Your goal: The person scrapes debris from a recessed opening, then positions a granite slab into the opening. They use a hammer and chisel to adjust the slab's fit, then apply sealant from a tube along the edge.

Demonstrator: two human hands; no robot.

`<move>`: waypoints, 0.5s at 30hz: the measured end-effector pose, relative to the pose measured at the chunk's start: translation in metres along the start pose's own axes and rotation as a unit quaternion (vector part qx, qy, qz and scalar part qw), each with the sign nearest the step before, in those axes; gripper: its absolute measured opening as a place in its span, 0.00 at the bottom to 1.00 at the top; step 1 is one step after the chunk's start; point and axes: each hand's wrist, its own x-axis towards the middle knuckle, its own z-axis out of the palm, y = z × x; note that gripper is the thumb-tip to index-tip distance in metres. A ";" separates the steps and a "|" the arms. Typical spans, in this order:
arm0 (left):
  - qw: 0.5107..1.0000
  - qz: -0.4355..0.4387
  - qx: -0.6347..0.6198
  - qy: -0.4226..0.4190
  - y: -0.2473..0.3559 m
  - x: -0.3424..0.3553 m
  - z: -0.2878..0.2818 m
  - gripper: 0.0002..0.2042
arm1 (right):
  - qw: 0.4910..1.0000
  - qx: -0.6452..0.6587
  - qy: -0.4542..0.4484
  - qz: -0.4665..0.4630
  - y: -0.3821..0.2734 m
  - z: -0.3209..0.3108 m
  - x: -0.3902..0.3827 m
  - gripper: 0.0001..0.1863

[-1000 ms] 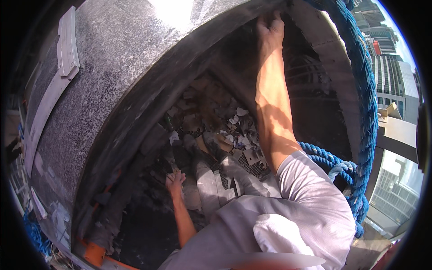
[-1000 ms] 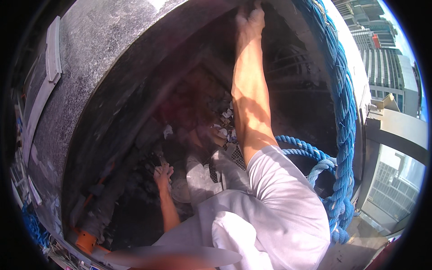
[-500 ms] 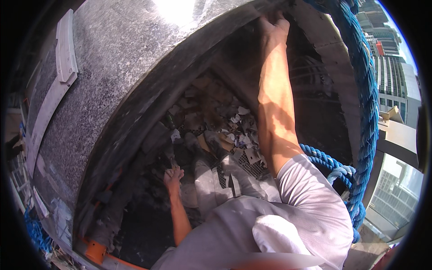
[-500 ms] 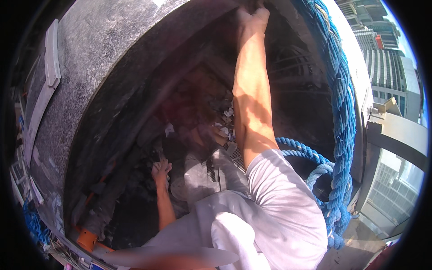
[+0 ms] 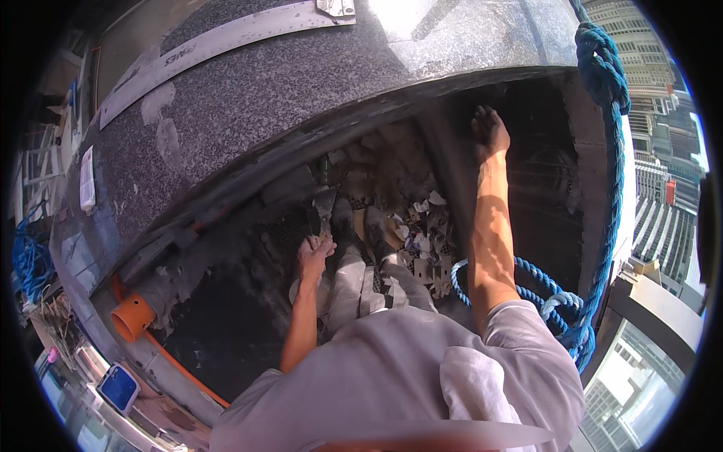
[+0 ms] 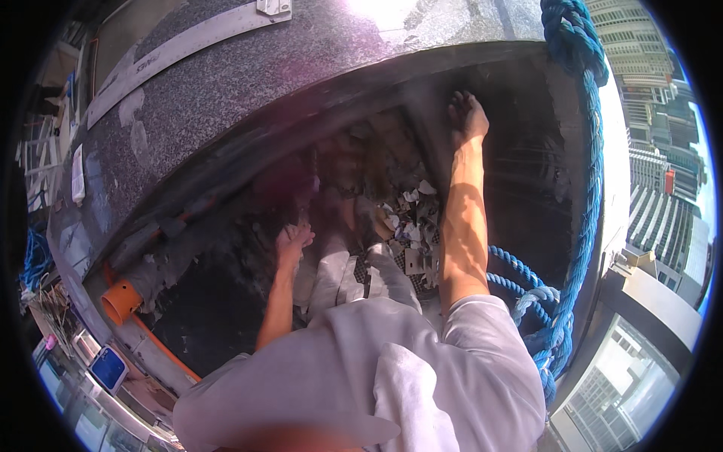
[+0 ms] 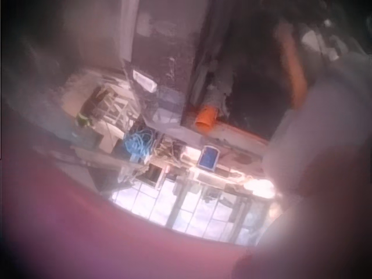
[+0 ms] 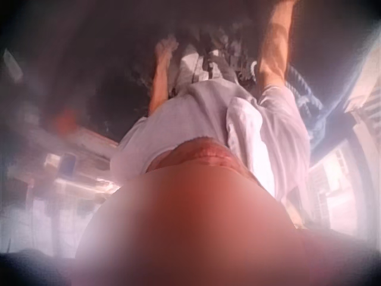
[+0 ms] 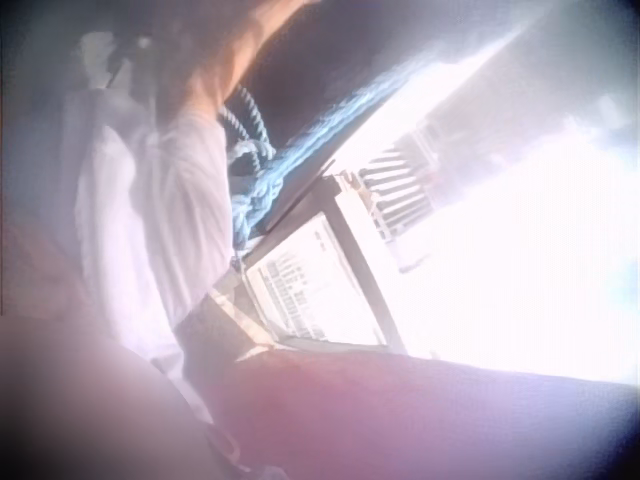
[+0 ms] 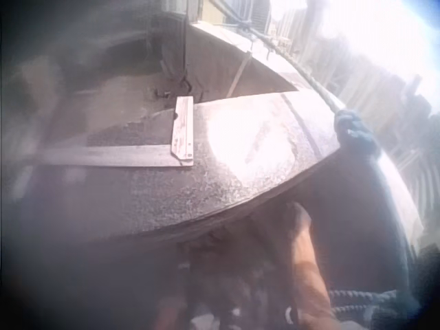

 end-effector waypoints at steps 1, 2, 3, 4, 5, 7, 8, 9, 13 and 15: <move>1.000 0.010 -0.007 0.000 0.011 -0.009 0.004 0.12 | 0.996 -0.059 -0.037 0.055 0.037 -0.010 -0.023 0.21; 0.999 0.011 -0.035 0.002 0.021 -0.021 0.006 0.12 | 0.984 -0.125 -0.077 0.101 0.071 -0.014 -0.052 0.20; 0.998 0.014 -0.063 0.003 0.030 -0.030 0.008 0.12 | 0.964 -0.194 -0.125 0.134 0.111 -0.019 -0.077 0.18; 0.995 0.019 -0.099 0.017 0.031 -0.037 0.008 0.12 | 0.923 -0.251 -0.213 0.197 0.125 0.003 -0.127 0.20; 0.992 0.028 -0.119 0.016 0.030 -0.042 0.008 0.12 | 0.874 -0.309 -0.285 0.242 0.138 0.018 -0.167 0.23; 0.984 0.049 -0.167 0.045 0.021 -0.049 -0.003 0.12 | 0.796 -0.361 -0.398 0.280 0.157 0.037 -0.223 0.30; 0.980 0.075 -0.177 0.049 0.015 -0.051 -0.007 0.13 | 0.771 -0.351 -0.448 0.285 0.170 0.050 -0.258 0.33; 0.975 0.076 -0.203 0.041 0.011 -0.055 -0.014 0.15 | 0.778 -0.337 -0.438 0.299 0.182 0.061 -0.285 0.32; 0.972 0.110 -0.160 0.130 -0.033 -0.063 -0.032 0.16 | 0.713 -0.308 -0.552 0.305 0.212 0.096 -0.352 0.21; 0.971 0.141 -0.145 0.128 -0.038 -0.074 -0.040 0.15 | 0.684 -0.337 -0.573 0.302 0.219 0.104 -0.369 0.16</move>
